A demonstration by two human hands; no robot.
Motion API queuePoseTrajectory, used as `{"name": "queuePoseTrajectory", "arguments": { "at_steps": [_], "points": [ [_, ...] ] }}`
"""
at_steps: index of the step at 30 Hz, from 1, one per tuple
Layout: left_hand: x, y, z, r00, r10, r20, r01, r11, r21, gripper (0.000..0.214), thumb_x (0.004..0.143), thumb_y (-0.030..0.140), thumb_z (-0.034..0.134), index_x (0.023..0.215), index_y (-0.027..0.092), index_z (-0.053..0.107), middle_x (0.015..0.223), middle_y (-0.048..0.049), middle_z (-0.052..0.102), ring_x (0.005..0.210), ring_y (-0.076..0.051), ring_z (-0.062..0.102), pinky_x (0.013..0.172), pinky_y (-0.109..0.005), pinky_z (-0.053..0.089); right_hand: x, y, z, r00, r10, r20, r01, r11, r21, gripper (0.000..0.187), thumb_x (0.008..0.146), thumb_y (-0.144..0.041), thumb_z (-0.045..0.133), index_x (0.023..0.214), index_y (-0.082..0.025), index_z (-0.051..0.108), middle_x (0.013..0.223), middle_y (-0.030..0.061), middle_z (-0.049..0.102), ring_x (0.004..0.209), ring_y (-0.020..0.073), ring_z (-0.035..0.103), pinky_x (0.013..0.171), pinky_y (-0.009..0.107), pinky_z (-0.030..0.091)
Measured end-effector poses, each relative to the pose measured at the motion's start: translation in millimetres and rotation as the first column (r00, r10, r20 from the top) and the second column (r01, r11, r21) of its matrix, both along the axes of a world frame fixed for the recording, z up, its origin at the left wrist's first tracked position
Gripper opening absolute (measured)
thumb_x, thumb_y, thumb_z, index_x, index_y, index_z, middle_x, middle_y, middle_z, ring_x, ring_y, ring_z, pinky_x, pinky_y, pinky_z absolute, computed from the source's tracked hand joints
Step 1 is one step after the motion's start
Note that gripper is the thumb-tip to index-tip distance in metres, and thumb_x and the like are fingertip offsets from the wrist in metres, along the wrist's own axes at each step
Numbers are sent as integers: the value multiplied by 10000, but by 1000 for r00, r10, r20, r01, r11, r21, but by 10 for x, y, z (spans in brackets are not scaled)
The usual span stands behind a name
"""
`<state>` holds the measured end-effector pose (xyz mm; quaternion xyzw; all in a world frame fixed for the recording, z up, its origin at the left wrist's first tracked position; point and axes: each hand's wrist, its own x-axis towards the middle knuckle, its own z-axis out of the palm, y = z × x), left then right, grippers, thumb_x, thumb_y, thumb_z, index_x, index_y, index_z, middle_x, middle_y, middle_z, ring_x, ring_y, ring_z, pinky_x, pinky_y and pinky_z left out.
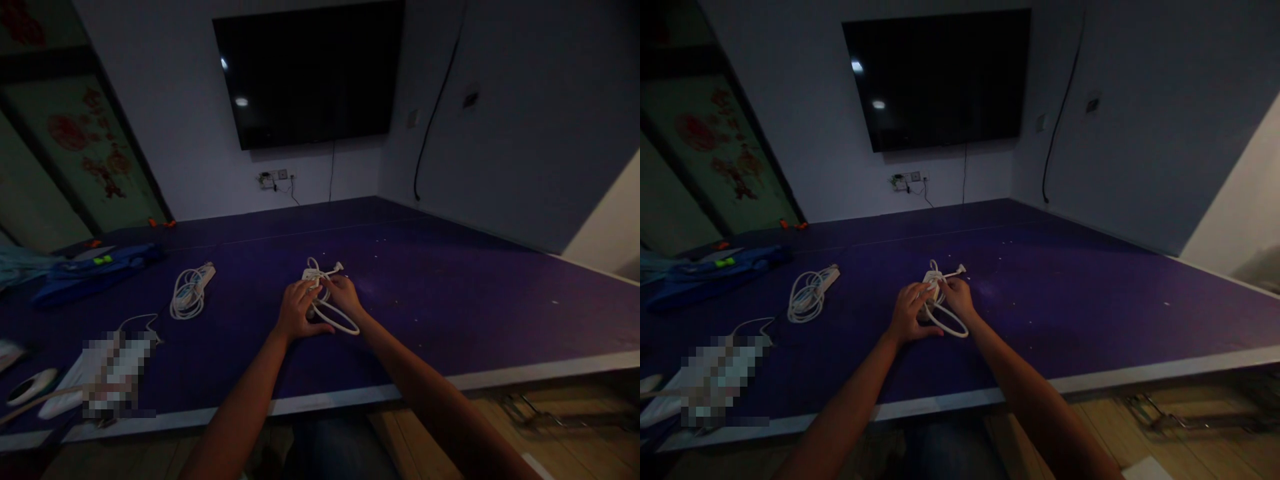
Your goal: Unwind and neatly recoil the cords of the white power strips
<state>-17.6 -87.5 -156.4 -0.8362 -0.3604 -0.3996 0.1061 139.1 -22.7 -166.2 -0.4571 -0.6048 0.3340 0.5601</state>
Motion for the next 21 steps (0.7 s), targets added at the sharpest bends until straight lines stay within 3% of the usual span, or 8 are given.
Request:
{"name": "queuePoseTrajectory", "arguments": {
  "at_steps": [5,12,16,21],
  "points": [
    [12,81,-55,988,38,148,-28,997,-71,866,603,758,541,1254,187,523,1225,-155,534,1136,-307,471,981,-446,333,-20,-56,55,995,40,-88,-42,999,-22,379,676,-529,563,611,-156,582,505,-12,535,452,111,471,432,219,344],
    [32,128,-87,901,32,434,57,980,-189,804,597,742,563,1203,213,561,1239,-138,518,1139,-288,488,982,-419,363,-32,-39,29,980,135,-148,-143,989,-42,425,676,-587,562,627,-166,564,518,-7,546,445,116,485,421,223,360],
    [55,148,-59,777,65,626,144,950,-277,700,593,689,623,1077,183,633,1168,-136,548,1075,-271,532,917,-383,423,-40,36,-33,980,152,-127,-156,988,-18,453,648,-624,565,636,-171,566,541,5,563,483,132,511,455,236,385],
    [76,224,-57,507,211,835,334,845,-416,585,494,572,758,899,157,676,1121,-124,576,895,-205,594,734,-287,480,-49,79,-96,965,236,-113,-232,971,51,422,659,-598,577,667,-175,564,597,13,591,531,139,529,485,235,395]
  ]
}}
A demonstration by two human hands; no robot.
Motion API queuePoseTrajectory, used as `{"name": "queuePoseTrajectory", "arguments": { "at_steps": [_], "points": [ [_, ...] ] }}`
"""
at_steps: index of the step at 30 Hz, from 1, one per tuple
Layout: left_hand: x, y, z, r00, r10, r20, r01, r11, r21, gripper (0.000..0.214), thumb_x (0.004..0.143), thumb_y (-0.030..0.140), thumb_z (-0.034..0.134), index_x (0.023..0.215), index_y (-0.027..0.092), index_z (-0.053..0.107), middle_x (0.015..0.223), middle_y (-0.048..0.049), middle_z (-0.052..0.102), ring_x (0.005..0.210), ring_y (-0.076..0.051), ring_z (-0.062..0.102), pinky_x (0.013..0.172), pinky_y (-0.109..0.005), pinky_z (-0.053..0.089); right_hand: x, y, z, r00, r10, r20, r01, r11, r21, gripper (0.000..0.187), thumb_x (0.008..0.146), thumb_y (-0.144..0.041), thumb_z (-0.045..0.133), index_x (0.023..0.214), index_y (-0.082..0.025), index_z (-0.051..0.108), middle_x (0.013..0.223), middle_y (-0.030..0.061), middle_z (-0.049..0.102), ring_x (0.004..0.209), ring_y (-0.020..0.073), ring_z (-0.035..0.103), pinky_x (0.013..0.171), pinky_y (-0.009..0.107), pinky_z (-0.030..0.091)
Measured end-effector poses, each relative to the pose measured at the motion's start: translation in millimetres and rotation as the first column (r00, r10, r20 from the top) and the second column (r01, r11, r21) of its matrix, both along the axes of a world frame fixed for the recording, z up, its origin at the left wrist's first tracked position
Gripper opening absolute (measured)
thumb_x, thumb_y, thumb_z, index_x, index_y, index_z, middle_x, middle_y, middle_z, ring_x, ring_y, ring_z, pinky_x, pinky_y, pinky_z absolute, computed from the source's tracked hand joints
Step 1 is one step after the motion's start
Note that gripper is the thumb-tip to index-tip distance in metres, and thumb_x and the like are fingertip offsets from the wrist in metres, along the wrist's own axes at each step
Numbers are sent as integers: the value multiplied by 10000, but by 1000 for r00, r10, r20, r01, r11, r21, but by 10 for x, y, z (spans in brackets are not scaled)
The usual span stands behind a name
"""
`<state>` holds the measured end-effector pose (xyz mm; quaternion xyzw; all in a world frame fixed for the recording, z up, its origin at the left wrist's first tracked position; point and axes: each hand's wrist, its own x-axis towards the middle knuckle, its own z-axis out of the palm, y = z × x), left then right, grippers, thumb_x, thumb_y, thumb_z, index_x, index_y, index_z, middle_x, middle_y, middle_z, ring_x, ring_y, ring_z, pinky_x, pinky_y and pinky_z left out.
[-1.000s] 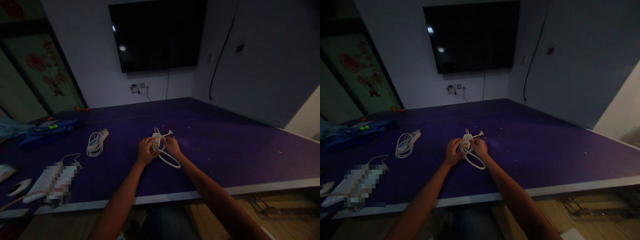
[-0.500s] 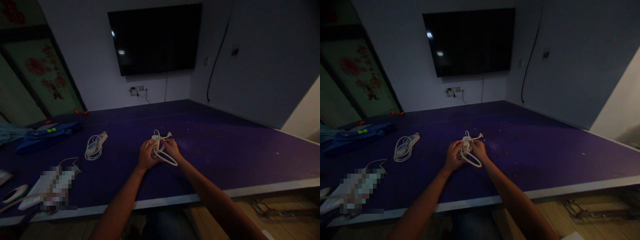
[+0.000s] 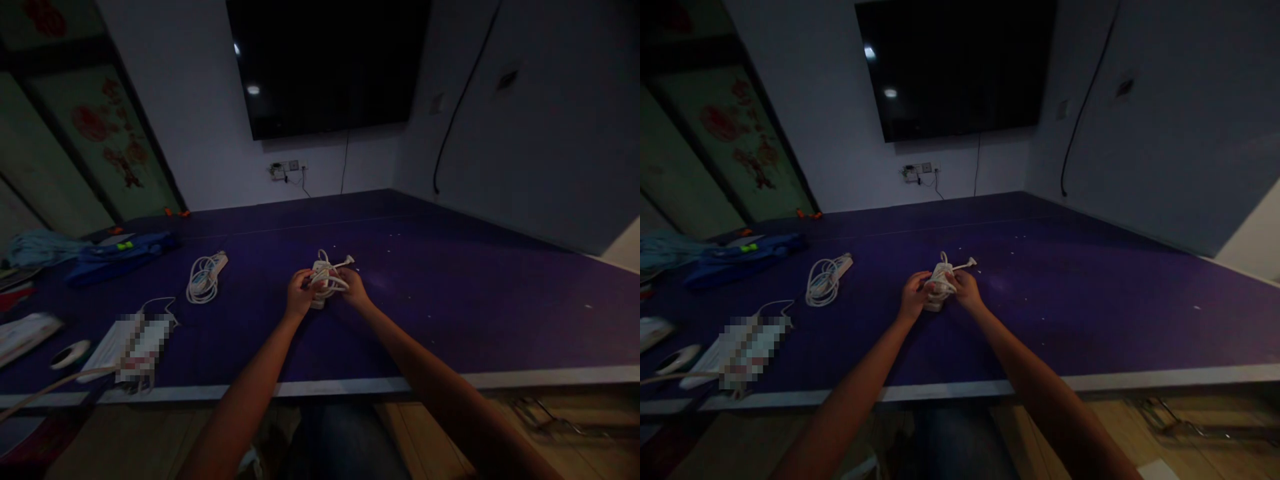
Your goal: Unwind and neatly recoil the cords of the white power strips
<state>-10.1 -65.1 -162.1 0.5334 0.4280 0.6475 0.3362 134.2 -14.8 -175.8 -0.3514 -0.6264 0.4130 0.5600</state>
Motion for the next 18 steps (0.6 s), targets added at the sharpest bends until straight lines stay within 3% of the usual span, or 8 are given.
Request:
{"name": "queuePoseTrajectory", "arguments": {
  "at_steps": [5,11,18],
  "points": [
    [-5,45,-39,993,-37,109,51,990,-132,642,545,614,701,965,129,666,805,-75,659,641,-154,592,557,-245,449,-8,-23,-7,999,-16,-37,16,1000,3,380,670,-552,586,667,-173,558,572,-5,553,490,116,480,462,222,362],
    [14,9,16,975,-103,196,135,978,-157,656,532,634,697,952,129,681,863,-82,683,674,-151,606,572,-228,446,14,-48,34,998,-53,12,54,998,-23,453,691,-622,543,655,-170,545,512,-27,495,437,97,421,418,210,318],
    [27,-48,63,966,-118,231,150,981,-127,551,479,565,764,788,114,695,700,-48,668,617,-142,584,580,-237,438,64,-152,170,991,0,136,3,1000,-20,549,753,-682,444,645,-158,570,464,-25,487,405,96,434,390,207,310]
  ]
}}
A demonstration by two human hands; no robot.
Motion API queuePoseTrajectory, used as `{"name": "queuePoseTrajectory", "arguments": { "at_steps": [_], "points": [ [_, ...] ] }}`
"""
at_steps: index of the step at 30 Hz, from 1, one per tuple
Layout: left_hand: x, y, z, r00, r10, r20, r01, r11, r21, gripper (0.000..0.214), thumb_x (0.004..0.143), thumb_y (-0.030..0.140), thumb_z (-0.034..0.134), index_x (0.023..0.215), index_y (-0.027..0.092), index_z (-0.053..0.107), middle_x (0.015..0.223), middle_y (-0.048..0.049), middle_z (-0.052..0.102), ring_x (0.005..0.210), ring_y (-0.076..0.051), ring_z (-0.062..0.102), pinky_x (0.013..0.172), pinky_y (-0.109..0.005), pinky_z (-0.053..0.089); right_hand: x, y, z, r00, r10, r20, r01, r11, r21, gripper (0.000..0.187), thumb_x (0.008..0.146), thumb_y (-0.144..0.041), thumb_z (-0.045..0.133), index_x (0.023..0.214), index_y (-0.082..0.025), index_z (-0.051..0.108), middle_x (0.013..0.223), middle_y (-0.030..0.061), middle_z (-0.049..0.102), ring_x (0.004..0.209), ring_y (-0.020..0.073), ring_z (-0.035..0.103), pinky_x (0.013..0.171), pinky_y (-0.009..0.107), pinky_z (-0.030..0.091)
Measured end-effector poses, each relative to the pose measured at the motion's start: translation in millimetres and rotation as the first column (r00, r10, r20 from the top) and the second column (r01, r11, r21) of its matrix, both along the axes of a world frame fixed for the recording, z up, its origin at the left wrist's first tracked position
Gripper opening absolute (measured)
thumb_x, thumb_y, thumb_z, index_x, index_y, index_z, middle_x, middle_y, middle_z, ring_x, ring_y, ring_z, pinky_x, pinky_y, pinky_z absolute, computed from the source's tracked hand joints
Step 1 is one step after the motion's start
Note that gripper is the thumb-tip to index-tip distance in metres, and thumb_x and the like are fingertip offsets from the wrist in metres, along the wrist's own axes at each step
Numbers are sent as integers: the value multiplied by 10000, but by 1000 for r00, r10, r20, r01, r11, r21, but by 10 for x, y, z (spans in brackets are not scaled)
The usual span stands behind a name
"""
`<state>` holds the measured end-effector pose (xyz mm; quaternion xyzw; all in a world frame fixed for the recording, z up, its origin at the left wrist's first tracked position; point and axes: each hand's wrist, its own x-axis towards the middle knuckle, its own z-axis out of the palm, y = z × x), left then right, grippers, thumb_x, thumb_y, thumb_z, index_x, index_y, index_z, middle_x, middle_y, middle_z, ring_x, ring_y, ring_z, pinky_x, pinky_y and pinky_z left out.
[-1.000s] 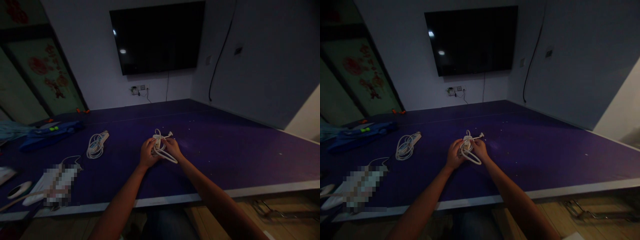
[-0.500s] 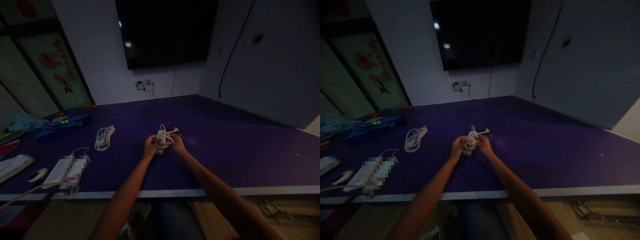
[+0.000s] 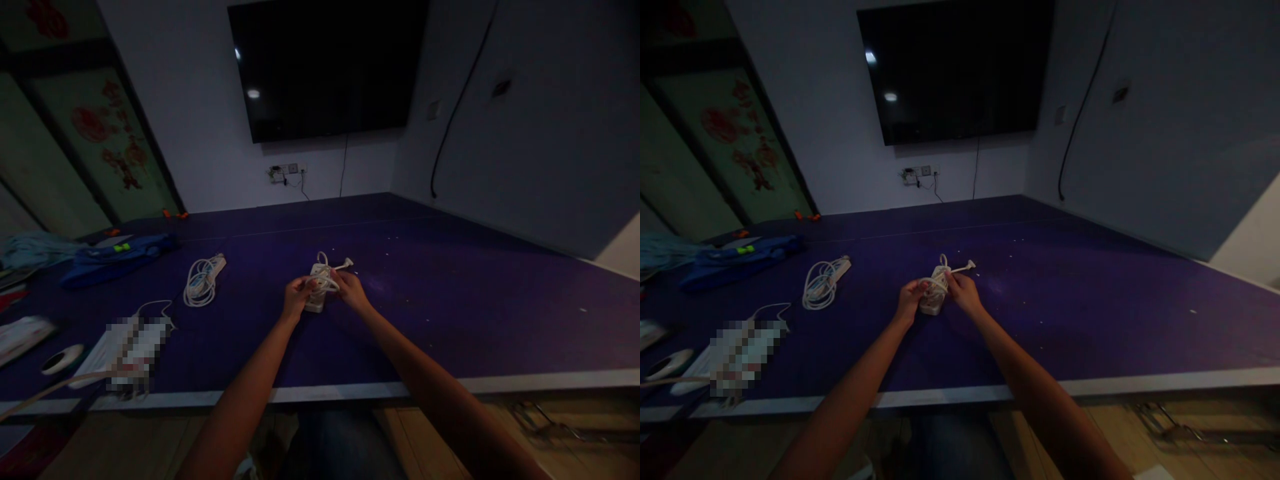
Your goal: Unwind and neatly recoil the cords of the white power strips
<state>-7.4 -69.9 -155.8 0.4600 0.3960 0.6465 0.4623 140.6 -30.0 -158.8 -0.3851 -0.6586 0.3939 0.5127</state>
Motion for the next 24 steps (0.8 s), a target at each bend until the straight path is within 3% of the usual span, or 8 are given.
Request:
{"name": "queuePoseTrajectory", "arguments": {
  "at_steps": [4,8,13,16,19,24],
  "points": [
    [-16,-10,-2,1000,-1,3,1,1000,12,554,468,525,787,834,120,694,736,-53,681,663,-161,610,609,-247,454,-30,-47,36,993,109,-51,-115,986,-122,573,690,-716,499,601,-153,560,421,-21,496,344,83,424,347,196,297],
    [-29,2,3,999,-36,4,36,999,20,630,439,452,825,961,136,671,844,-71,695,744,-179,633,671,-262,476,-60,-72,58,965,200,-169,-238,937,-254,520,632,-662,602,631,-142,584,437,-5,544,326,88,449,335,195,311],
    [-56,10,12,996,-84,4,83,994,64,726,432,361,851,1091,164,618,1091,-107,652,972,-219,610,802,-293,477,-45,-61,95,932,172,-319,-271,915,-300,405,680,-541,626,700,-136,622,457,-1,562,333,91,459,350,203,340],
    [-68,19,-1,994,-92,57,89,995,55,709,485,363,834,1125,174,596,1167,-111,614,979,-210,608,792,-287,483,-40,-51,107,917,163,-364,-285,906,-312,368,701,-513,618,700,-145,621,456,-4,556,335,90,454,346,204,336],
    [-65,25,-18,986,-117,118,117,993,6,687,541,362,814,1157,178,572,1155,-104,615,908,-182,631,770,-279,494,-42,-53,106,914,168,-369,-293,902,-317,371,709,-516,612,711,-145,621,465,-5,557,328,87,446,346,209,336],
    [-56,34,-27,972,-148,182,160,985,-56,689,575,347,803,1185,162,541,960,-73,677,763,-149,646,727,-278,510,-25,-67,91,930,195,-310,-291,909,-299,398,727,-544,587,757,-148,621,469,-11,556,349,94,469,367,206,350]
  ]
}}
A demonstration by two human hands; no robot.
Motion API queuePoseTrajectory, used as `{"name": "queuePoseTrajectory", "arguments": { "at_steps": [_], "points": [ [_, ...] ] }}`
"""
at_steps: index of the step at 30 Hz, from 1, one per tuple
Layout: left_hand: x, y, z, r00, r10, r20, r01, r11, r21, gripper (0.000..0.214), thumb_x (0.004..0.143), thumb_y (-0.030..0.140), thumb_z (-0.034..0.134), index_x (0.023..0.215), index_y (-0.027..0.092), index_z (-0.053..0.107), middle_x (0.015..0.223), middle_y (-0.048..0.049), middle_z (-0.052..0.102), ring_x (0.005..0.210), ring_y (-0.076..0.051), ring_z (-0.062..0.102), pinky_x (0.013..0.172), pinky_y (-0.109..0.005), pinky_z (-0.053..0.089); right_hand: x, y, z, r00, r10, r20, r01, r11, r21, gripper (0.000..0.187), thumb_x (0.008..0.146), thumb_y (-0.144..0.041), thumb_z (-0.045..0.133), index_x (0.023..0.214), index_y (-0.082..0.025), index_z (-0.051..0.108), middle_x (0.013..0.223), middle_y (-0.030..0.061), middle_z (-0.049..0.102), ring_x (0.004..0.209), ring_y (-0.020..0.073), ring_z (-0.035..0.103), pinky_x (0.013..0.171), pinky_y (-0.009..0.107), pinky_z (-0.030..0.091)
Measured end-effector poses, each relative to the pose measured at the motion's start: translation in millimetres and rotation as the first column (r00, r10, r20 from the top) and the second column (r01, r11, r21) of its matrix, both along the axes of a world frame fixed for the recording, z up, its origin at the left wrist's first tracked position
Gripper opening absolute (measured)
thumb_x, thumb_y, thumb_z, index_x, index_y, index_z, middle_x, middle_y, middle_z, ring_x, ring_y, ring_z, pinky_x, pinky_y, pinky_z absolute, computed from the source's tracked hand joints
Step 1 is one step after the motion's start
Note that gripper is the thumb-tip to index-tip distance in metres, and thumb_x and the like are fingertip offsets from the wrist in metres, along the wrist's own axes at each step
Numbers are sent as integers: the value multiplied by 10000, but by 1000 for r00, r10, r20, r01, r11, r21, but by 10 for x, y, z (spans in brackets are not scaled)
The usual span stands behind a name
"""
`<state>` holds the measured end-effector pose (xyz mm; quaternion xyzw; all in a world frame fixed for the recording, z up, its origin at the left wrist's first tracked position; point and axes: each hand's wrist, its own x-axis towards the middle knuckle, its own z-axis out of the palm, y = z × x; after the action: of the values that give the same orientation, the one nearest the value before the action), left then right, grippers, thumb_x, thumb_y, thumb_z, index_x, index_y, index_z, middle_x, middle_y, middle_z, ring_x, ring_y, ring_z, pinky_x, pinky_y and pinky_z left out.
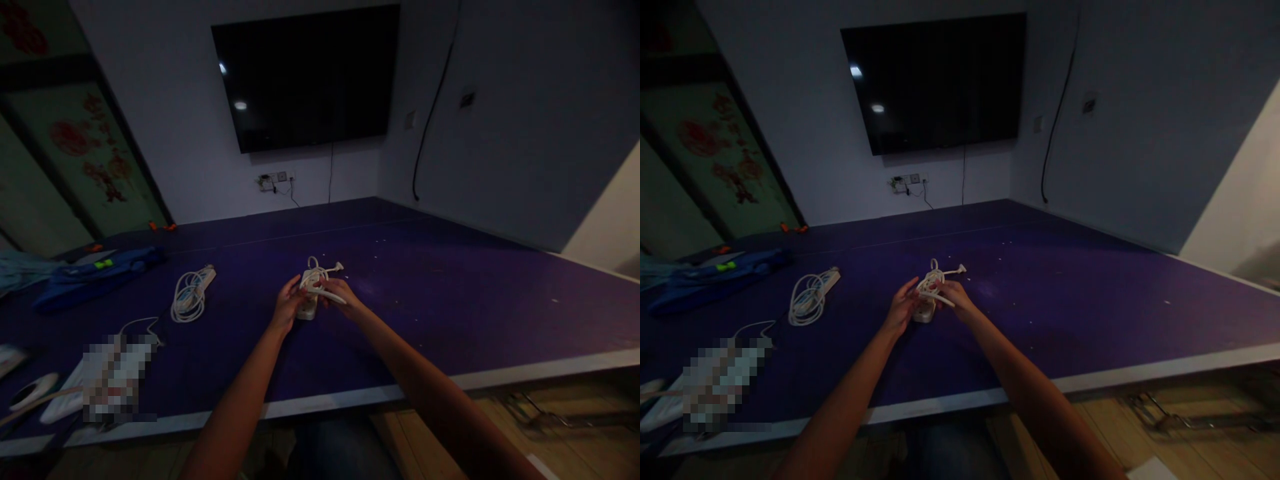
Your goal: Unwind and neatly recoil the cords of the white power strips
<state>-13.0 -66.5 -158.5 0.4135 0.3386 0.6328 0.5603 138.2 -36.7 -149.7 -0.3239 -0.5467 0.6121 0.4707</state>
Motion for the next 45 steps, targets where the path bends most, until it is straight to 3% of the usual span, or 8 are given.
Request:
{"name": "queuePoseTrajectory", "arguments": {
  "at_steps": [13,17,19,22,25,29,35,45],
  "points": [
    [-40,93,-14,990,115,77,-113,993,-37,525,549,350,812,984,115,638,835,-69,697,675,-132,642,672,-255,494,4,-54,15,986,98,136,-114,987,115,383,702,-473,604,902,-148,630,509,-4,596,363,105,495,353,188,354],
    [-39,96,-13,990,121,74,-118,992,-40,509,547,352,813,963,118,637,838,-70,699,690,-136,646,694,-267,496,142,2,17,916,194,350,-255,957,139,377,633,-400,668,920,-156,655,615,5,641,432,108,528,400,190,369],
    [-39,95,-17,989,126,77,-124,992,-34,508,542,355,815,953,118,636,838,-68,699,692,-137,646,691,-268,497,224,40,31,859,50,510,-215,939,269,329,592,-360,712,856,-166,681,602,-4,630,460,109,524,437,195,366],
    [-40,99,-19,987,137,84,-136,990,-25,509,525,362,821,933,117,641,825,-70,698,681,-144,643,678,-278,498,317,72,85,693,-392,605,-44,815,578,230,605,-310,727,809,-206,703,585,-8,611,520,121,533,508,213,364],
    [-52,119,-18,981,166,95,-165,986,-21,483,523,387,816,890,120,652,797,-67,695,668,-144,639,677,-281,493,335,43,139,572,-598,562,-56,655,754,295,644,-261,713,937,-233,684,793,23,659,682,150,590,613,235,395],
    [-83,153,-19,970,212,120,-213,977,-7,450,516,409,811,838,134,657,772,-39,687,682,-126,632,703,-262,481,263,-75,156,521,-658,544,-118,575,809,379,666,-321,720,1017,-206,633,962,65,642,825,193,613,677,266,429],
    [-89,134,-15,963,240,124,-244,969,25,493,504,417,810,872,129,655,784,-37,679,721,-131,632,754,-279,473,120,-219,102,649,-598,471,-238,429,872,809,665,-500,704,1359,-246,375,1323,130,476,1100,255,553,800,328,482],
    [-119,85,-19,959,278,44,-282,954,103,504,507,361,799,929,127,655,838,-57,682,750,-149,624,750,-278,459,-44,-332,18,691,-603,399,-322,236,917,489,824,-309,577,1297,-292,455,1396,62,445,1125,196,558,848,290,491]
  ]
}}
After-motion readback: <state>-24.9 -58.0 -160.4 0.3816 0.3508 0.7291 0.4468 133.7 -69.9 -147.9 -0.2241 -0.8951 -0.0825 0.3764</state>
